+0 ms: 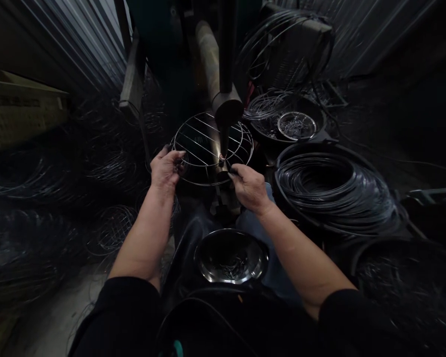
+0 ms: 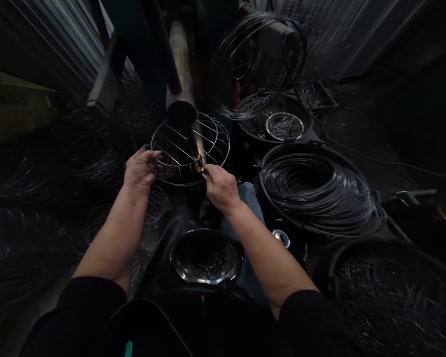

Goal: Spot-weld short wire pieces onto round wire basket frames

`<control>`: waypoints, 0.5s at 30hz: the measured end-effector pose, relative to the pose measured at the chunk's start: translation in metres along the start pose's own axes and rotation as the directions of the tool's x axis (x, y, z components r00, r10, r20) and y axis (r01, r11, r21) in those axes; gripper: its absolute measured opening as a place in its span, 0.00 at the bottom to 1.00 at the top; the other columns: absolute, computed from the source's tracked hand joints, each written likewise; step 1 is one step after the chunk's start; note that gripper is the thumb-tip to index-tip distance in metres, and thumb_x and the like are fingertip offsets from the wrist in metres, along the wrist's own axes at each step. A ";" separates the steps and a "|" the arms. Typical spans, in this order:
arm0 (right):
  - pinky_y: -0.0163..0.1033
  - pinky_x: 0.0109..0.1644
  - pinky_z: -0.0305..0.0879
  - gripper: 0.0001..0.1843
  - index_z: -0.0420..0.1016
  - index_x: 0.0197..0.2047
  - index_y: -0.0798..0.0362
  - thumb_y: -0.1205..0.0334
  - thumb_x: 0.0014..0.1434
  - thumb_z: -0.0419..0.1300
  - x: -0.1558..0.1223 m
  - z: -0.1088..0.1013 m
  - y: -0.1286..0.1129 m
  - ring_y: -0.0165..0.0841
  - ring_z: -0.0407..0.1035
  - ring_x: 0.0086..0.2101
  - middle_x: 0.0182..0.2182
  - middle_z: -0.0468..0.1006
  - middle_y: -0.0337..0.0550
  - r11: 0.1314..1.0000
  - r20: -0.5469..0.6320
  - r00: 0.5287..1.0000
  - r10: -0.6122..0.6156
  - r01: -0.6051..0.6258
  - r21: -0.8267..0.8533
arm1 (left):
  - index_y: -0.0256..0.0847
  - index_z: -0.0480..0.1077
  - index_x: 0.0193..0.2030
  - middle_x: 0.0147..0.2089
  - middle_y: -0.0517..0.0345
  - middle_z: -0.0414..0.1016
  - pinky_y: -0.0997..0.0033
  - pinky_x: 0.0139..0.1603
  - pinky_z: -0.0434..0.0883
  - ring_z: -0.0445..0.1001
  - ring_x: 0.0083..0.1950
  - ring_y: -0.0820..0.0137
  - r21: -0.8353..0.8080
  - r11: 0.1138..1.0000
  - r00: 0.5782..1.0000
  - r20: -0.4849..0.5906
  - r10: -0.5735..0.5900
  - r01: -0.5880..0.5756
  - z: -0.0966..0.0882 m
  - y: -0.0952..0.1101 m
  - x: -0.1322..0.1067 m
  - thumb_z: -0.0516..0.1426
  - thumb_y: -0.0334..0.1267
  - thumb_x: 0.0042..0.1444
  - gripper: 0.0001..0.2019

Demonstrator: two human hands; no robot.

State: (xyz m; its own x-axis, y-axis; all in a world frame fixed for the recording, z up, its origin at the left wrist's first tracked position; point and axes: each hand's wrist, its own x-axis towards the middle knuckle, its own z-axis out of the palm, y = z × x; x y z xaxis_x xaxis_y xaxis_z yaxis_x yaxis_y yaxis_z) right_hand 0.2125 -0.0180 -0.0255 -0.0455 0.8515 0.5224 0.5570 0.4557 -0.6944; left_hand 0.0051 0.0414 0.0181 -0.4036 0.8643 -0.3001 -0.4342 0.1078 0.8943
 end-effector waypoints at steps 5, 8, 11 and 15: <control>0.41 0.44 0.70 0.10 0.74 0.39 0.51 0.65 0.59 0.52 0.003 0.004 -0.003 0.37 0.74 0.37 0.36 0.80 0.46 0.999 -0.004 1.000 -0.031 0.031 -0.024 | 0.37 0.68 0.35 0.25 0.62 0.70 0.79 0.17 0.56 0.69 0.22 0.75 -0.033 0.999 0.999 0.031 0.012 -0.011 -0.007 -0.005 0.010 0.63 0.24 0.31 0.20; 0.42 0.44 0.70 0.09 0.74 0.39 0.51 0.65 0.58 0.52 0.004 0.004 -0.005 0.37 0.74 0.37 0.35 0.80 0.46 1.000 -0.009 1.000 -0.010 0.010 -0.010 | 0.38 0.67 0.32 0.25 0.62 0.70 0.79 0.16 0.54 0.69 0.22 0.75 -0.031 0.999 0.999 0.044 0.009 -0.008 -0.007 -0.007 0.014 0.64 0.25 0.30 0.18; 0.42 0.45 0.70 0.09 0.74 0.39 0.51 0.66 0.58 0.53 0.004 0.005 -0.006 0.38 0.74 0.38 0.35 0.80 0.45 0.999 -0.002 0.999 0.034 -0.034 0.000 | 0.38 0.67 0.32 0.25 0.63 0.70 0.80 0.16 0.53 0.69 0.22 0.75 -0.012 1.000 0.999 0.032 0.020 -0.019 -0.006 -0.008 0.015 0.64 0.25 0.30 0.18; 0.42 0.44 0.70 0.09 0.74 0.37 0.50 0.66 0.57 0.53 0.005 0.006 -0.005 0.37 0.74 0.37 0.35 0.80 0.45 0.999 -0.007 0.999 0.045 -0.045 -0.025 | 0.38 0.67 0.33 0.25 0.63 0.69 0.80 0.16 0.52 0.68 0.22 0.75 0.015 0.999 0.999 0.035 0.037 -0.038 -0.007 -0.007 0.014 0.64 0.26 0.30 0.19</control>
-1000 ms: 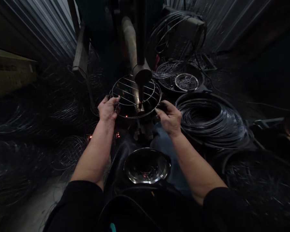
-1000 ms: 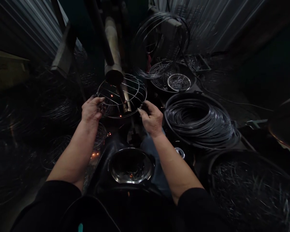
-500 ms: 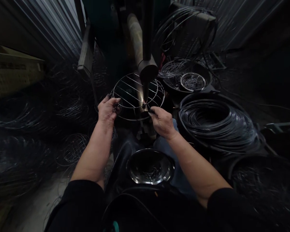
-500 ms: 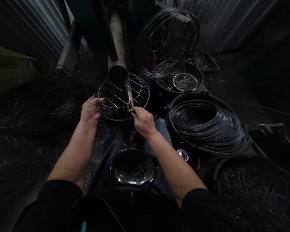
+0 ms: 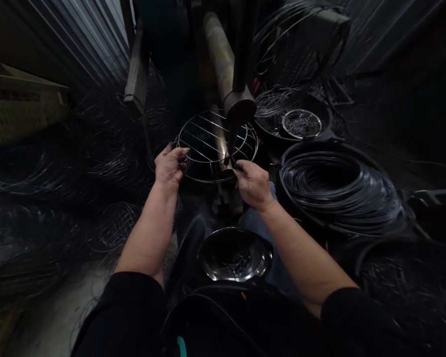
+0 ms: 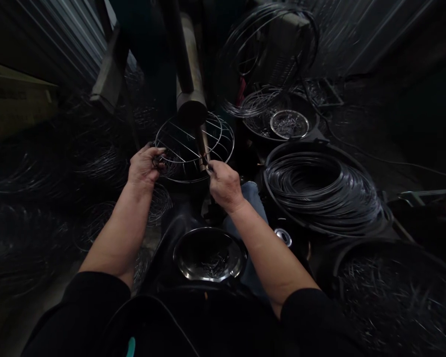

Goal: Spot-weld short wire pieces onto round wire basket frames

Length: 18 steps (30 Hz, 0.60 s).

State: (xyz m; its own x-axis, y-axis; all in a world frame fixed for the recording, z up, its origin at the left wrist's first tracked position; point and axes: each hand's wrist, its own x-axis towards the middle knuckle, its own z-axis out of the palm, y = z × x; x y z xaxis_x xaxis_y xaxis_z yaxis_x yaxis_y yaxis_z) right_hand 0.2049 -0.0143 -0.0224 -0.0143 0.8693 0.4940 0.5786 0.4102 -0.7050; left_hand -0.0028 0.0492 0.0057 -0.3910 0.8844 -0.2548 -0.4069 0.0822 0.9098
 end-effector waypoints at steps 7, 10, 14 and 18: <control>0.41 0.41 0.69 0.06 0.74 0.34 0.50 0.65 0.56 0.55 0.002 0.000 0.000 0.36 0.73 0.34 0.32 0.79 0.43 0.999 -0.009 1.000 0.023 -0.022 0.023 | 0.38 0.69 0.37 0.24 0.64 0.68 0.79 0.15 0.51 0.66 0.21 0.76 -0.022 1.000 1.000 -0.003 -0.017 0.017 0.001 0.001 -0.002 0.64 0.25 0.31 0.21; 0.41 0.41 0.68 0.06 0.74 0.34 0.51 0.66 0.54 0.55 0.003 -0.001 0.000 0.37 0.73 0.34 0.32 0.79 0.43 0.999 -0.012 1.000 0.026 -0.025 0.021 | 0.37 0.70 0.46 0.24 0.64 0.68 0.79 0.16 0.51 0.66 0.20 0.76 -0.034 0.998 0.999 -0.019 -0.049 0.048 0.001 0.001 -0.003 0.63 0.24 0.32 0.28; 0.40 0.40 0.68 0.06 0.74 0.33 0.50 0.65 0.53 0.56 0.002 -0.001 -0.002 0.36 0.72 0.33 0.30 0.79 0.41 0.999 -0.032 0.998 0.046 -0.046 0.014 | 0.38 0.67 0.55 0.24 0.65 0.68 0.80 0.16 0.51 0.66 0.20 0.76 -0.044 0.997 0.997 -0.041 -0.060 0.058 0.002 0.002 -0.004 0.63 0.23 0.33 0.35; 0.39 0.39 0.68 0.07 0.74 0.32 0.51 0.64 0.53 0.55 0.001 0.000 -0.002 0.35 0.71 0.31 0.29 0.78 0.41 0.997 -0.054 0.995 0.080 -0.078 0.028 | 0.38 0.70 0.52 0.21 0.65 0.67 0.80 0.16 0.49 0.63 0.19 0.77 -0.042 0.998 0.999 -0.006 -0.049 0.049 0.001 0.002 -0.006 0.62 0.23 0.34 0.32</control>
State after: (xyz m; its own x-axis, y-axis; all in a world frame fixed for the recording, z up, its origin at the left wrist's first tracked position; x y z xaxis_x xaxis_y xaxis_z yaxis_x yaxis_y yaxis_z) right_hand 0.2041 -0.0141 -0.0204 0.0757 0.8831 0.4630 0.5552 0.3484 -0.7553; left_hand 0.0000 0.0447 0.0092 -0.3752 0.8768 -0.3008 -0.4596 0.1059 0.8818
